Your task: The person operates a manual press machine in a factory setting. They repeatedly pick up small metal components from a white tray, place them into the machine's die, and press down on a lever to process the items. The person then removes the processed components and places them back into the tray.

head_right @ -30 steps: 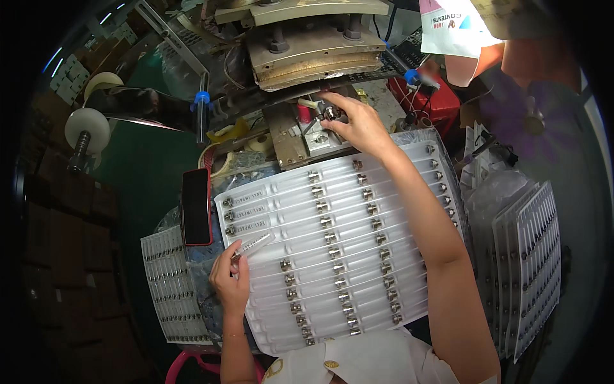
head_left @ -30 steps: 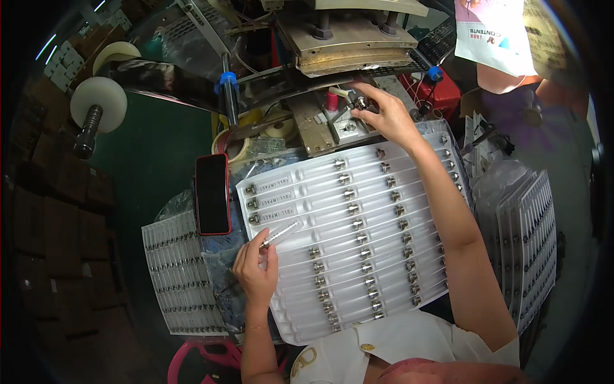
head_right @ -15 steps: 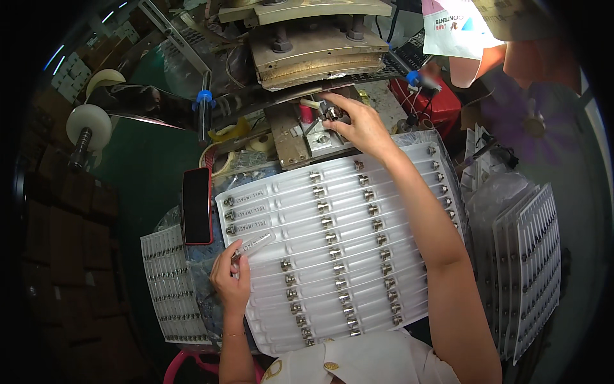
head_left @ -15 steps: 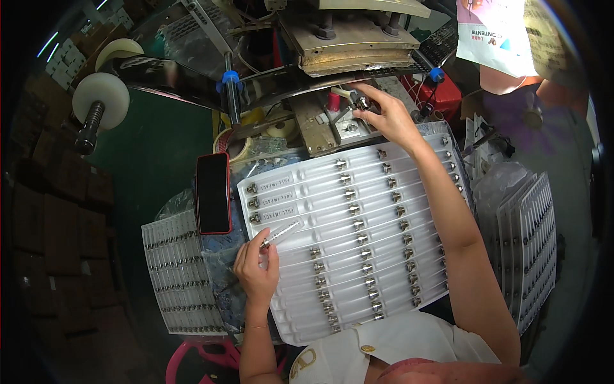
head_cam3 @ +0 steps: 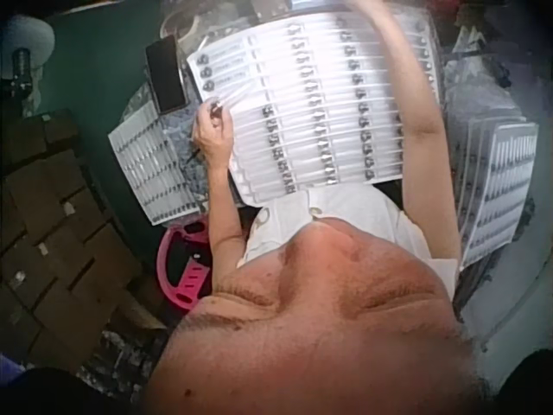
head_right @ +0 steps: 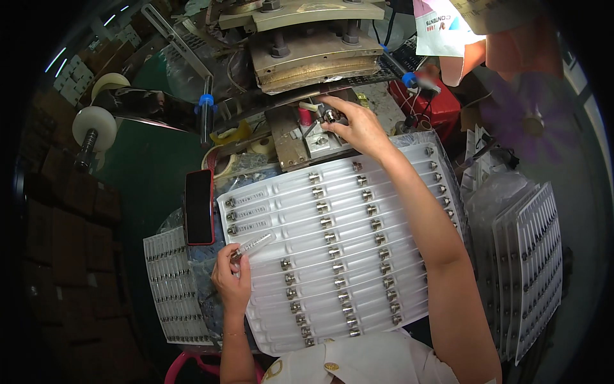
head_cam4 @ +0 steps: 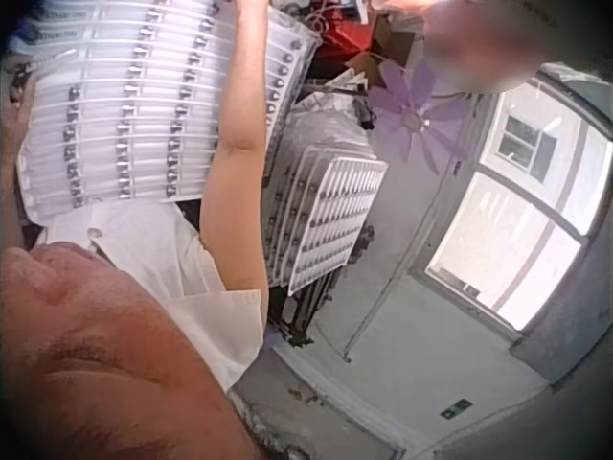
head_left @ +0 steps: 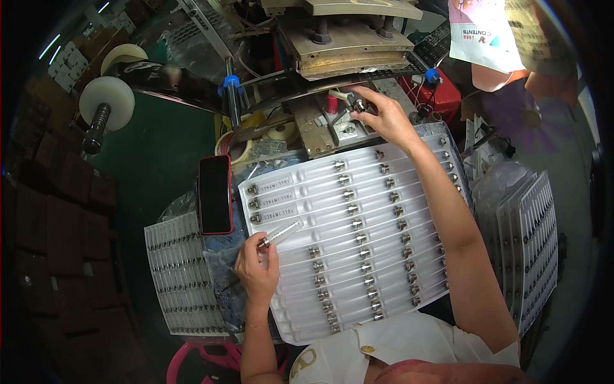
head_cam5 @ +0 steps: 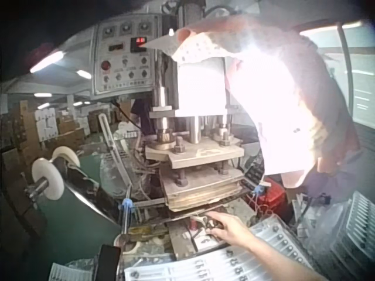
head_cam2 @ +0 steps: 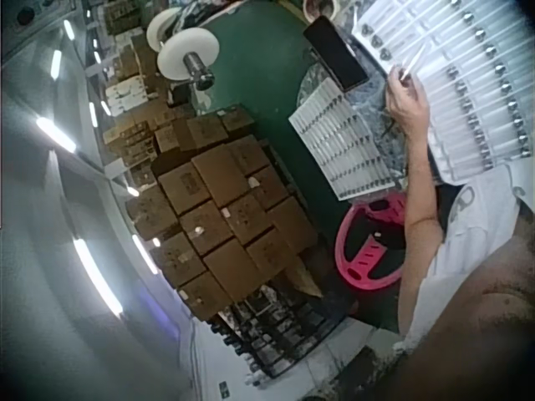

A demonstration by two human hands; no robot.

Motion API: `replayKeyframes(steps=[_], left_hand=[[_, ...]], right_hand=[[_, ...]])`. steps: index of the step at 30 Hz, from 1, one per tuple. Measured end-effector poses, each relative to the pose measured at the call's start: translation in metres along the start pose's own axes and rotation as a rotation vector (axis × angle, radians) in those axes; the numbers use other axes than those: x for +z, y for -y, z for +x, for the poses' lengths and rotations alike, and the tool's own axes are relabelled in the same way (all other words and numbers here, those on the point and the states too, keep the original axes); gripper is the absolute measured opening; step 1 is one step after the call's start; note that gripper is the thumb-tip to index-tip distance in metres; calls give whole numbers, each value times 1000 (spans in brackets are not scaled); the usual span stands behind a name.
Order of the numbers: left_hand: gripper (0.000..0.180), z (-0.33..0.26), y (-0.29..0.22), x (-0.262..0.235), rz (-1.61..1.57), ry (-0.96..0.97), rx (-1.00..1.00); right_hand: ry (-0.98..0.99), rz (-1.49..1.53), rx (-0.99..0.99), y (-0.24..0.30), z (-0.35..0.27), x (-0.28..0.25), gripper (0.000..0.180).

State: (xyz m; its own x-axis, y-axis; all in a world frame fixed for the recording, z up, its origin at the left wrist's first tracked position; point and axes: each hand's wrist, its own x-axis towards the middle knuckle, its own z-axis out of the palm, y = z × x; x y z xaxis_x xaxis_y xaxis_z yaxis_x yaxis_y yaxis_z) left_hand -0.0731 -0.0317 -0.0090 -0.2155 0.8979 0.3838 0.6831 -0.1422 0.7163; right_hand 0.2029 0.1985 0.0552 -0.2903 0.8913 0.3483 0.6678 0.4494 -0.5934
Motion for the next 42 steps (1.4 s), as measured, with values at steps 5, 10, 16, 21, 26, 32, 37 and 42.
replayKeyframes(steps=[5,10,16,21,26,32,37,42], left_hand=[[25,7,2,-10,190,-49,167],[29,14,14,-9,142,-16,99],[30,14,1,-21,164,6,145],[27,-5,-11,-41,113,-39,127],[26,4,-31,-28,-444,262,-248],[34,63,-66,27,-192,120,238],[51,116,-88,79,-62,277,564],[32,175,-107,133,286,73,746]], right_hand=[[7,-272,25,4,-24,-15,77],[-39,-189,-256,37,-79,-2,55],[263,-187,-784,115,-133,71,27],[410,40,-539,125,-128,68,18],[357,592,-293,125,-94,37,29],[350,997,54,68,-97,-13,37],[144,571,84,36,-112,-69,31],[-40,380,252,-1,-99,-85,32]])
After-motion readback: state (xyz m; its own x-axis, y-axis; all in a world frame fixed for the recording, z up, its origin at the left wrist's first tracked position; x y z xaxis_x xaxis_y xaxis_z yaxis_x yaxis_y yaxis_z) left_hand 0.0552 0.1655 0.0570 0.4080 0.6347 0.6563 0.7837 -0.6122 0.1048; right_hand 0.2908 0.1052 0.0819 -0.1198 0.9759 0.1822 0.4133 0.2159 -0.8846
